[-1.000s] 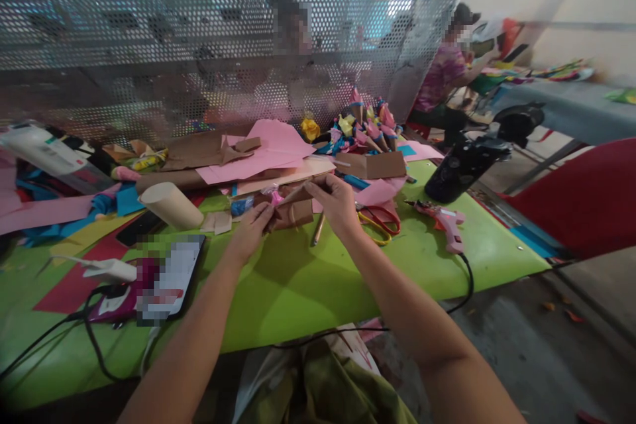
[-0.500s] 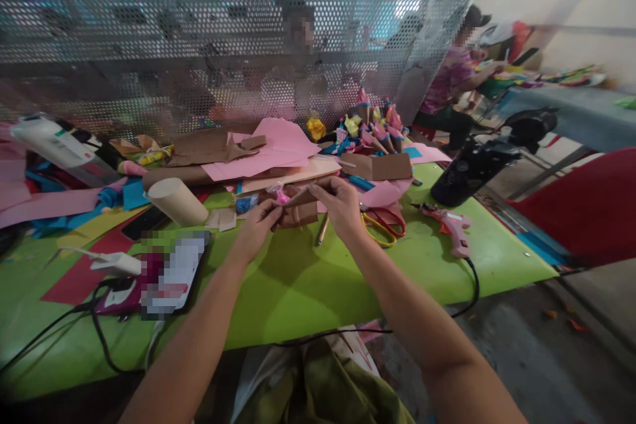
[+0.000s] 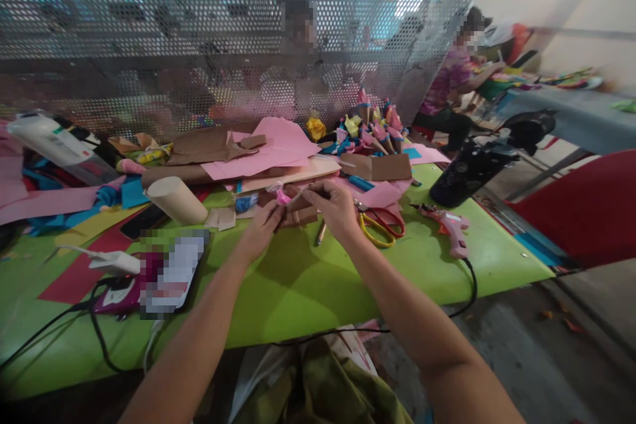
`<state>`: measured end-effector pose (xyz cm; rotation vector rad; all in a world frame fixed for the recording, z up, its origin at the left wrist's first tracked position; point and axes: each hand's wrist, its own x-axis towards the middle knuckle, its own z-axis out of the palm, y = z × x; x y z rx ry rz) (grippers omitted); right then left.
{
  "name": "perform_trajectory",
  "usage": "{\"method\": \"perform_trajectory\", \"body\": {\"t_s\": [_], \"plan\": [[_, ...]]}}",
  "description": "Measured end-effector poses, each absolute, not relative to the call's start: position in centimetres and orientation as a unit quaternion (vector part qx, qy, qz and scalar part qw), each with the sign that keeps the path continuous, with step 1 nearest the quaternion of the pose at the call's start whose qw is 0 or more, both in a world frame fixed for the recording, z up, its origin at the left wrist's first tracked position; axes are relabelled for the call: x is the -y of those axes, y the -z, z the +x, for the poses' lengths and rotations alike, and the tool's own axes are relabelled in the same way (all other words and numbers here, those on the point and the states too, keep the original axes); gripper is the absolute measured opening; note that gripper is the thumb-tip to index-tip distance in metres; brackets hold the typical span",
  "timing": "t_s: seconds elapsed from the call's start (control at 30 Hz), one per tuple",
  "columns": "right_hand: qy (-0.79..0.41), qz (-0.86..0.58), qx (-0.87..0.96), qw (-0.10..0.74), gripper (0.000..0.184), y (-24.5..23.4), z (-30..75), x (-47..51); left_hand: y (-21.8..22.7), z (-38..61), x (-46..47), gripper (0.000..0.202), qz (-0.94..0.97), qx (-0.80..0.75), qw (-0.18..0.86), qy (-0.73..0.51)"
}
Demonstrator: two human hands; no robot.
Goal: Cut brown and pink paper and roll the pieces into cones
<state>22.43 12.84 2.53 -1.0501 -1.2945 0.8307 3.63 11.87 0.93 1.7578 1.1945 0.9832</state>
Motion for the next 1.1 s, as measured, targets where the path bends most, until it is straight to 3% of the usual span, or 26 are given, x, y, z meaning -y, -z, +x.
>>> {"method": "perform_trajectory", "body": {"t_s": [0.17,0.37,0.73,1.1], "plan": [[-0.319,-0.45,0.609,0.57,0.021,-2.8,22.1,-12.3,-0.8,3.7,-11.7,0.032,0.701,-0.466,0.398,-0.365],[-0.388,-0.418,0.641,0.514,0.032,-2.6,21.3,-11.7,-0.6,4.1,-11.5,0.039,0.687,-0.419,0.481,-0.348],[-0.43,-0.391,0.633,0.511,0.035,-2.6,21.2,-11.8,-0.7,3.9,-11.4,0.046,0.664,-0.445,0.478,-0.363],[-0.344,-0.424,0.677,0.493,0.029,-2.3,21.6,-12.0,-0.5,4.0,-11.7,0.045,0.674,-0.435,0.478,-0.359]]}}
